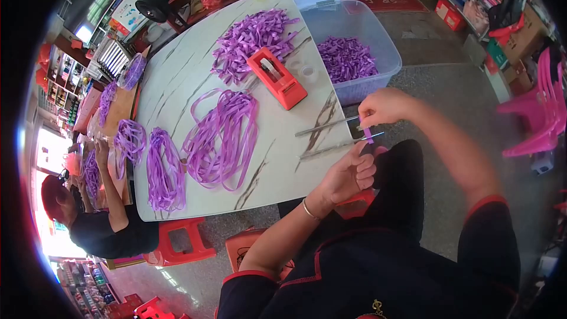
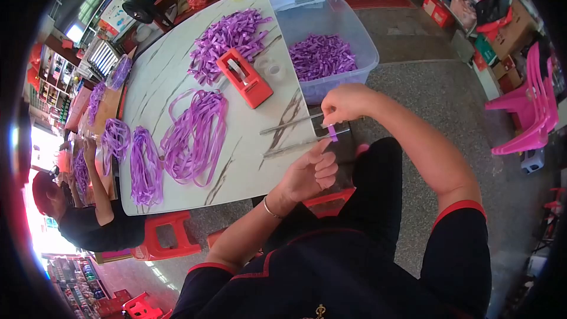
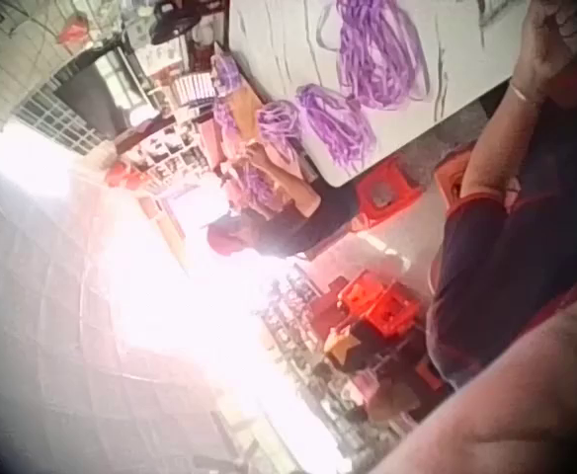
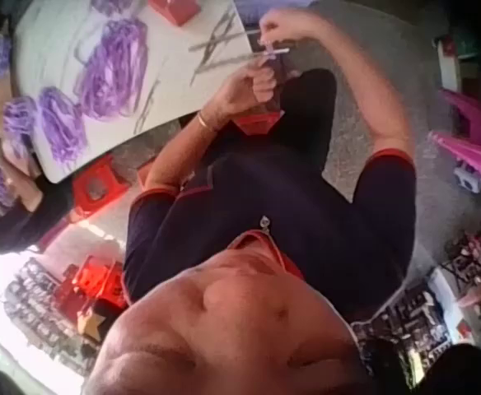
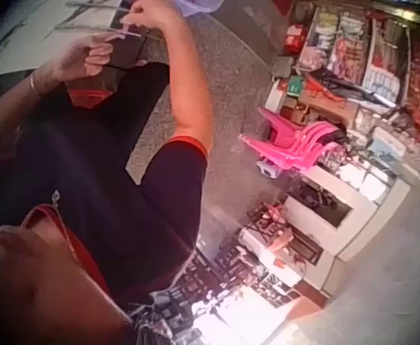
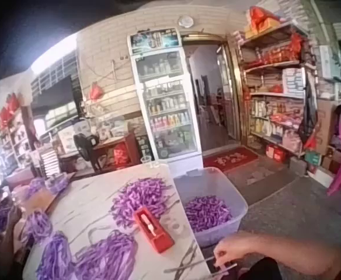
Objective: The person picks up a purple ribbon, wraps it around two metal rods, and ties it into a knot. They then slide the finished ribbon loop off the rods and place it into a plastic bin.
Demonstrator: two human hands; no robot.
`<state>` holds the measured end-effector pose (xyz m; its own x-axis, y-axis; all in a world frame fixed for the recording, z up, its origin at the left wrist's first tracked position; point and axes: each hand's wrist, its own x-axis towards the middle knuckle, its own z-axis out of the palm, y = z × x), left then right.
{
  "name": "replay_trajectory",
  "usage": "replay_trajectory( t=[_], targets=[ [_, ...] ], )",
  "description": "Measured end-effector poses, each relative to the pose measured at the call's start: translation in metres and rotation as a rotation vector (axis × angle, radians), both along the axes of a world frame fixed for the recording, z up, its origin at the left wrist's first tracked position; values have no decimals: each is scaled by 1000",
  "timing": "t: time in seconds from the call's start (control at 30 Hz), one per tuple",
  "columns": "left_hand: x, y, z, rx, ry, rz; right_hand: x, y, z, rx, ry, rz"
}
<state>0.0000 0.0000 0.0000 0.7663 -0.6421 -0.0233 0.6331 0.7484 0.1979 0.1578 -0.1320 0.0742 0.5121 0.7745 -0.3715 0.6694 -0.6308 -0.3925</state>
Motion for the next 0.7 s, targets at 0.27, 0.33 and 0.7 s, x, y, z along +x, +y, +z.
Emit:
replay_trajectory(
  t=[0.27, 0.33, 0.7],
  targets=[
    [0, -1, 0, -17, 23, 24, -2, 0, 1, -62, -60, -7],
    [0, -1, 2, -8, 13, 14, -2, 2, 1, -89, -91, -14],
    [0, 1, 3, 11, 69, 28, -13, -4, 0, -149, -538, -61]
  ],
)
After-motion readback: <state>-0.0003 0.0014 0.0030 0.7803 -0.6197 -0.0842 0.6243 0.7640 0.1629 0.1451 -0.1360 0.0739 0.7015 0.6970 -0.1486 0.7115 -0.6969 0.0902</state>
